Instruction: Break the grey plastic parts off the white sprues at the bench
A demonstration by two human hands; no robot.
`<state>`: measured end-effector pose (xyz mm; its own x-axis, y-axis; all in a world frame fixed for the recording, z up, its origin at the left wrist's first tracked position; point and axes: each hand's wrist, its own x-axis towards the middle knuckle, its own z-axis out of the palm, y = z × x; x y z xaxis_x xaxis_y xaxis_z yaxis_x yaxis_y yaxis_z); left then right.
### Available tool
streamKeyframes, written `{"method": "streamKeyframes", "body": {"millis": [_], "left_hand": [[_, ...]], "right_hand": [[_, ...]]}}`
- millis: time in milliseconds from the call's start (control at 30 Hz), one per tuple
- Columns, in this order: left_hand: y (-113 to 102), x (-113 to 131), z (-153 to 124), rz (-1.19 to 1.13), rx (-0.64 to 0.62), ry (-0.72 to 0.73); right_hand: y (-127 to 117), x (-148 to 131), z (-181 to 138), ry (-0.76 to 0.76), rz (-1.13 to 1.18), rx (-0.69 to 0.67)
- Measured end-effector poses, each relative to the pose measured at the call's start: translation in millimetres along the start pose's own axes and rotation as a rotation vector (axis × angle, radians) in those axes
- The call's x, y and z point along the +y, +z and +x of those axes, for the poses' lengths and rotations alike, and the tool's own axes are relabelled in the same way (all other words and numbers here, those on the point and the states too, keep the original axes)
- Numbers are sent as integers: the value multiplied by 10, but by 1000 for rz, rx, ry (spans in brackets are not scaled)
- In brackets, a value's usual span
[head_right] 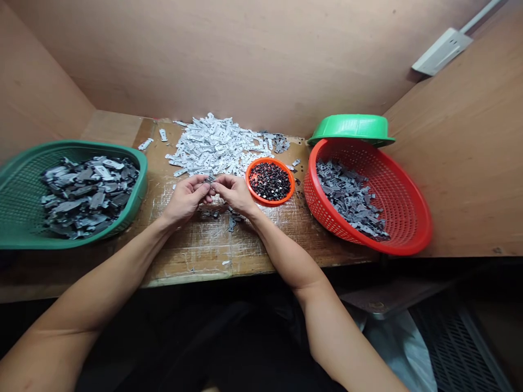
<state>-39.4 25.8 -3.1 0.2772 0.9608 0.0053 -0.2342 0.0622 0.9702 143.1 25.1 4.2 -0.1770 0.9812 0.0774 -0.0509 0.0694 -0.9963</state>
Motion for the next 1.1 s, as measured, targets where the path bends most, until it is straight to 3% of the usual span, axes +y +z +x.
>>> {"method": "streamKeyframes", "body": {"millis": [167,400,533,733,833,1000,1100], "left_hand": [[12,13,-20,13,-22,32],[17,28,-35,87,-4,83],[24,60,-48,180,25,83],[117,100,-115,193,-116,15],[138,94,-133,138,-168,-31],[112,32,-108,103,-189,-49],[92,-3,-85,68,-163,-65]], "right_hand": [[27,7,-29,-66,-50,59],[37,57,-17,-41,-11,52],[-7,75,1,-9,-71,-12],[-168,-7,9,-109,-255,-209],[-228,-3,-3,-118,-241,-278],[-263,139,63,-122,-194,-256],[-300,198,114,-36,-136,-214]]}}
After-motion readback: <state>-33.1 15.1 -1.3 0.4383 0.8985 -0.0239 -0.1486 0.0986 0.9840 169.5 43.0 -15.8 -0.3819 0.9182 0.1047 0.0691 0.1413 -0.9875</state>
